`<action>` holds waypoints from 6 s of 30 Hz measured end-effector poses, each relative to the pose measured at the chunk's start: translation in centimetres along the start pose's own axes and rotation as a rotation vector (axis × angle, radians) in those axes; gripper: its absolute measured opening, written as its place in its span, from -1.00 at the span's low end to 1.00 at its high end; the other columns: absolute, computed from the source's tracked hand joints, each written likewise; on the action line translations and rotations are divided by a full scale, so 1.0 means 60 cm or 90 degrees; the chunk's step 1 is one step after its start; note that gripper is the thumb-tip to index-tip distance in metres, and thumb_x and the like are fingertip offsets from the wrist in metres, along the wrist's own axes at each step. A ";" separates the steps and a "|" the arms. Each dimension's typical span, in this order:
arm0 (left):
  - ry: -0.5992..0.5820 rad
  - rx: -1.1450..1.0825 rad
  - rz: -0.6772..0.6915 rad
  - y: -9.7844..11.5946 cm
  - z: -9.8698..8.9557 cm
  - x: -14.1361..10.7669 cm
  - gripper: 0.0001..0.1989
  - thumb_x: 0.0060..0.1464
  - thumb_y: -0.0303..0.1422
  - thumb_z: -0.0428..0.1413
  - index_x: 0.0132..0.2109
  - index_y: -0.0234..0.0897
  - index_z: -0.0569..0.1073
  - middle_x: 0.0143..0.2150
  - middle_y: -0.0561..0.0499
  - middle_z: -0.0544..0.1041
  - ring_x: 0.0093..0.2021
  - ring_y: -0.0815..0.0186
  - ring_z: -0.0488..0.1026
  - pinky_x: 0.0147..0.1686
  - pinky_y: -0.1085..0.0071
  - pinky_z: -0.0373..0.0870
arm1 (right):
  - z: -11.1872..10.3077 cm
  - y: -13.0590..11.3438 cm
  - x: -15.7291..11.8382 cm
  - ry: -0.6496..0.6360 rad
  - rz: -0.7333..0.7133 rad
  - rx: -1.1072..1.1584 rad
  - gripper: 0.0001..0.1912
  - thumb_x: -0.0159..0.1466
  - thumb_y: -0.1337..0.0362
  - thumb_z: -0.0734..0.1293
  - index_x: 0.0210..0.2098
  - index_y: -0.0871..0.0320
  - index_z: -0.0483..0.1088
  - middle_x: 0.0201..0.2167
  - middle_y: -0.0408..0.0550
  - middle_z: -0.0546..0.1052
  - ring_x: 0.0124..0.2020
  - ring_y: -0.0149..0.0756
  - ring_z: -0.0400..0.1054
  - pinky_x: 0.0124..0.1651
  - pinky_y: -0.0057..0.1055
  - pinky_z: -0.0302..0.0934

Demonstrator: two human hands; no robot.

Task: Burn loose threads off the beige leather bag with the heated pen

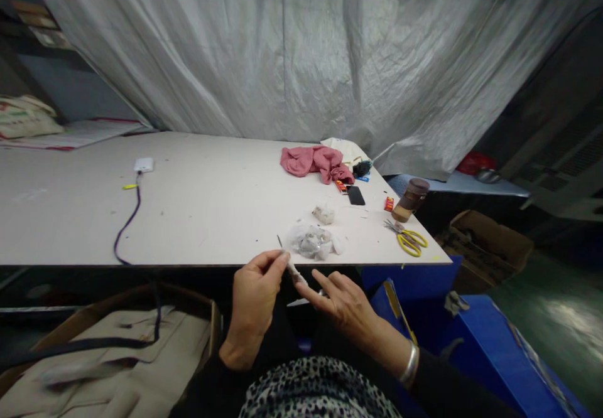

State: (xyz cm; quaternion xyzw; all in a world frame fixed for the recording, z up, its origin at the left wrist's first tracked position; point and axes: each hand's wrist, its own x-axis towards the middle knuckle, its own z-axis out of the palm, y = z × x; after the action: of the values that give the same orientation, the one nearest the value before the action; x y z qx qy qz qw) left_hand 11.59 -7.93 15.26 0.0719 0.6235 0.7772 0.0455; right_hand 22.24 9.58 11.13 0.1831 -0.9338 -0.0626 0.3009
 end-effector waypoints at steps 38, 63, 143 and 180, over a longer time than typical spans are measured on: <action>-0.201 0.041 -0.366 -0.109 -0.118 -0.081 -0.61 0.01 -0.11 0.37 -0.22 -0.39 0.59 -0.46 0.06 0.44 -0.55 0.51 0.30 -0.62 0.61 0.12 | 0.076 -0.117 -0.077 -0.030 0.394 0.495 -0.74 0.52 0.18 0.24 0.02 0.13 0.51 -0.16 -0.01 0.66 -0.20 -0.27 0.59 -0.13 -0.43 0.42; -0.242 0.315 -0.142 -0.122 -0.080 -0.110 -0.70 0.28 -0.13 0.10 -0.19 -0.26 0.56 -0.51 0.11 0.36 -0.52 0.39 0.24 -0.49 0.48 0.13 | 0.060 -0.112 -0.077 0.018 0.525 0.514 -0.69 0.53 0.12 0.21 -0.02 0.11 0.54 -0.27 -0.06 0.67 -0.29 -0.31 0.59 -0.23 -0.49 0.35; -0.287 0.207 -0.226 -0.145 -0.089 -0.056 -0.83 0.15 -0.26 0.21 -0.30 -0.30 0.50 -0.40 0.03 0.50 -0.39 0.41 0.40 -0.35 0.53 0.32 | 0.090 -0.092 -0.086 0.015 0.569 0.573 -0.72 0.49 0.11 0.27 -0.08 0.07 0.59 -0.29 -0.10 0.67 -0.31 -0.29 0.58 -0.20 -0.46 0.37; -0.235 0.074 -0.395 -0.143 -0.073 -0.068 -0.62 -0.01 -0.07 0.30 -0.30 -0.32 0.47 -0.56 0.14 0.35 -0.68 0.55 0.06 -0.70 0.57 -0.04 | 0.070 -0.101 -0.064 -0.076 0.455 0.453 -0.68 0.54 0.10 0.20 -0.05 0.05 0.56 -0.21 -0.07 0.67 -0.22 -0.31 0.56 -0.18 -0.48 0.27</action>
State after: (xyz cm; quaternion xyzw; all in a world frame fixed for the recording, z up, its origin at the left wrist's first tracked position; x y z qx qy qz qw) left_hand 14.70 -10.90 5.72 0.0205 0.6400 0.6637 0.3867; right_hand 24.51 5.44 4.30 -0.0606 -0.9170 0.3563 0.1686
